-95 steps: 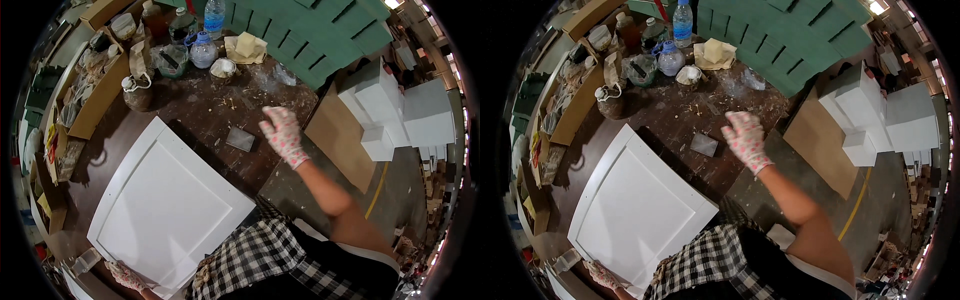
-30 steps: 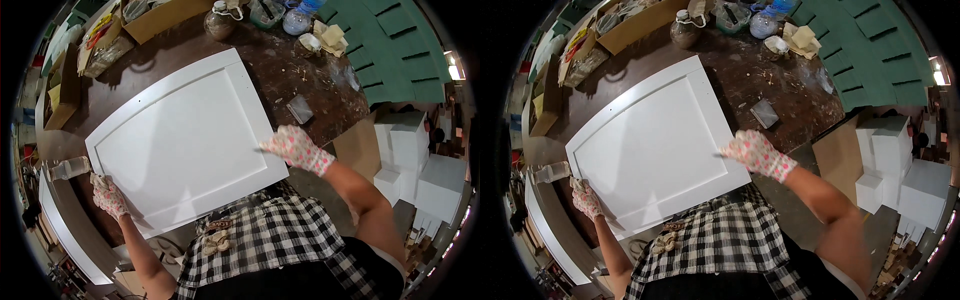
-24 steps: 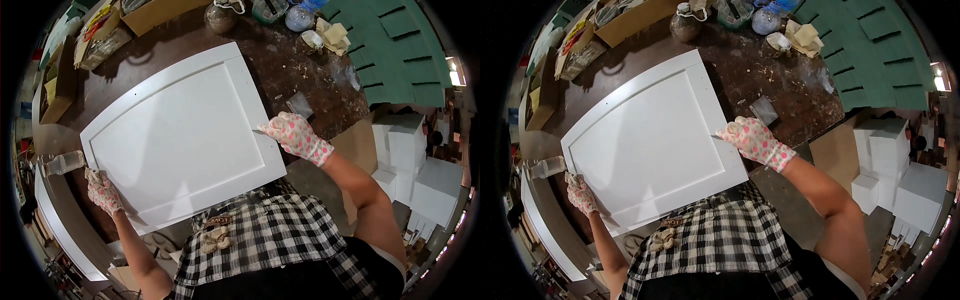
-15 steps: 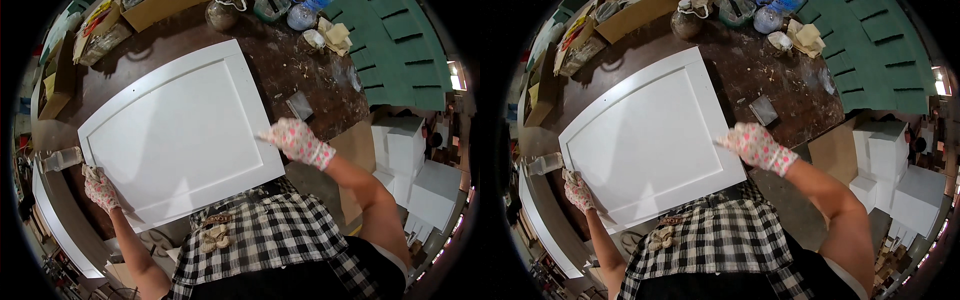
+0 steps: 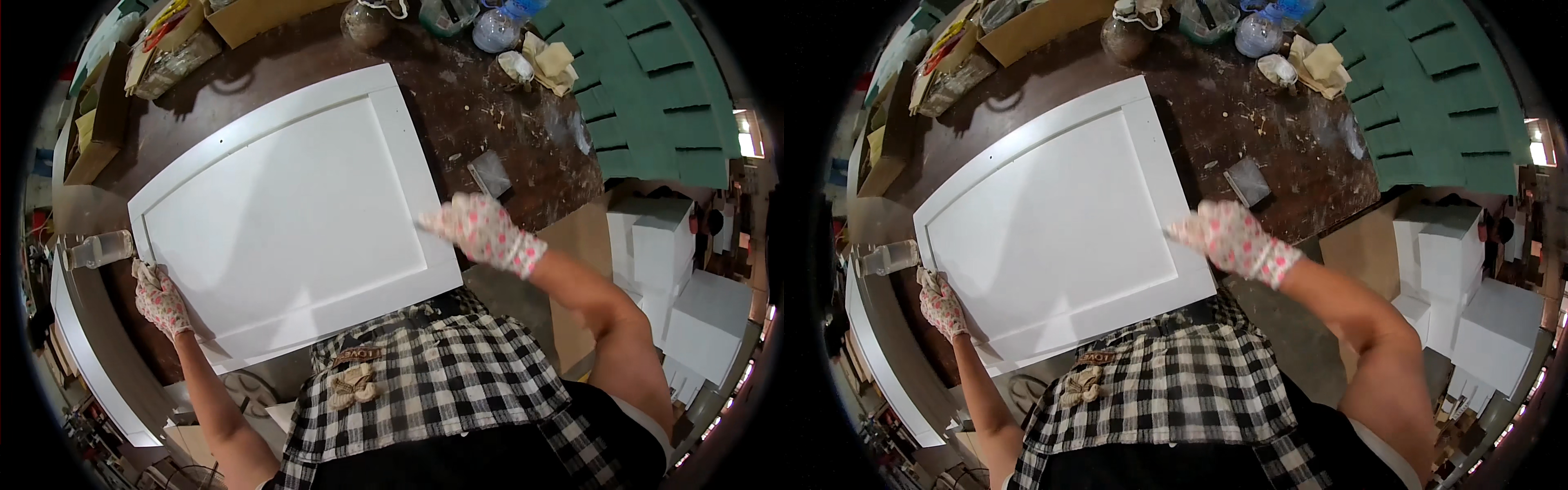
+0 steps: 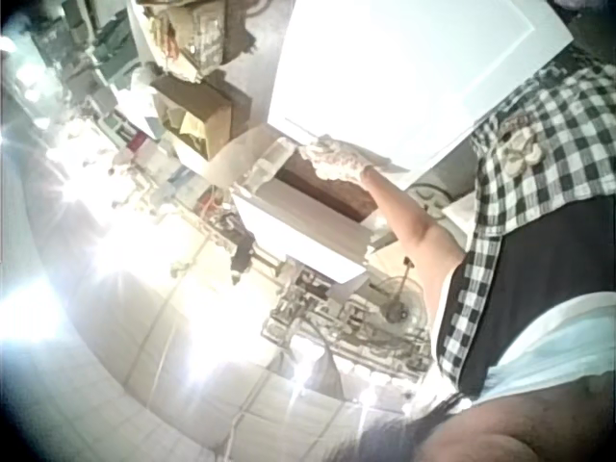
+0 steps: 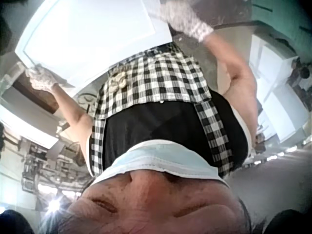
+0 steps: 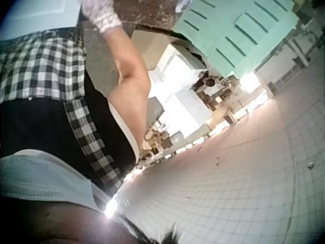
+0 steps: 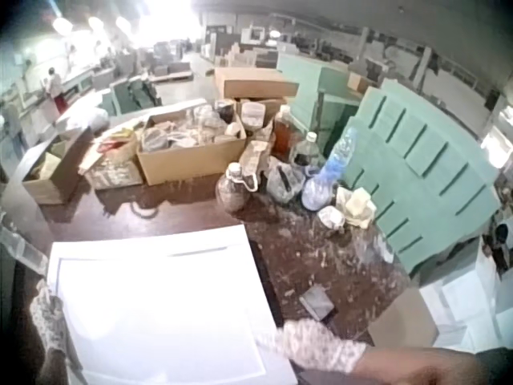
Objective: The person wipes a white furniture panel with a cloth, then uses a small brush to apply a white substance from a cup into small holes and along the edges of the panel, before wiping the surface again.
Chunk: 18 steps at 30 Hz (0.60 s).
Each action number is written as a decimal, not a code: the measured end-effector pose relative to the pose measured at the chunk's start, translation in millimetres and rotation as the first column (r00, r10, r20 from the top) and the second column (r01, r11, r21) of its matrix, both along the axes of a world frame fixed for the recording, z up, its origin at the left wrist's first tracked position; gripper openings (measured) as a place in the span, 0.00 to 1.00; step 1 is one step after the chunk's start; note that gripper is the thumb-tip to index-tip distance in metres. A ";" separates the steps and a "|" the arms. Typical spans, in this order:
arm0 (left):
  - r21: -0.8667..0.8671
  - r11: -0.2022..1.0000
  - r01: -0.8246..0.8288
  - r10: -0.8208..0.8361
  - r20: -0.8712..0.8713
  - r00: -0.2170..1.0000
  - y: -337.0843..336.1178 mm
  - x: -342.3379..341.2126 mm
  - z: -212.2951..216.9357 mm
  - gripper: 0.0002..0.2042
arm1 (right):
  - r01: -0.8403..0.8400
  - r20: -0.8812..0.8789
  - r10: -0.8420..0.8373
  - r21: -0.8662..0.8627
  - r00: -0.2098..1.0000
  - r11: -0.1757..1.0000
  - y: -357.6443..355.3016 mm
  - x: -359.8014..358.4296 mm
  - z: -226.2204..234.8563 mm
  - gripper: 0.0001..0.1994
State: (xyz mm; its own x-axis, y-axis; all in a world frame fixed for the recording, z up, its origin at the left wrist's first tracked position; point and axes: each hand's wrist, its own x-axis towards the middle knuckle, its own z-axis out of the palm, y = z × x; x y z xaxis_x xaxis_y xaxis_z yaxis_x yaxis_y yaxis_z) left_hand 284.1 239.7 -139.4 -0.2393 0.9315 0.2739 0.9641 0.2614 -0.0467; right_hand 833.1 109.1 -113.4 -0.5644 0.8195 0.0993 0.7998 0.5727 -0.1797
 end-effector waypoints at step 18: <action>0.009 1.000 -0.008 0.008 0.030 1.000 -2.0 -7.9 -0.8 0.20 | -0.065 -0.110 0.046 -0.176 0.993 0.982 -19.3 -2.4 8.2 0.26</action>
State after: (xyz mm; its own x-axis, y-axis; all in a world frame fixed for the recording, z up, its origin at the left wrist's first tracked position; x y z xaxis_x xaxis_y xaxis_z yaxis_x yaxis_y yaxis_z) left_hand 276.3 237.7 -140.2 -0.2546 0.9271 0.2750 0.9630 0.2691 -0.0158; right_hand 830.6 89.7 -105.2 -0.6038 0.7970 0.0153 0.7388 0.5667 -0.3648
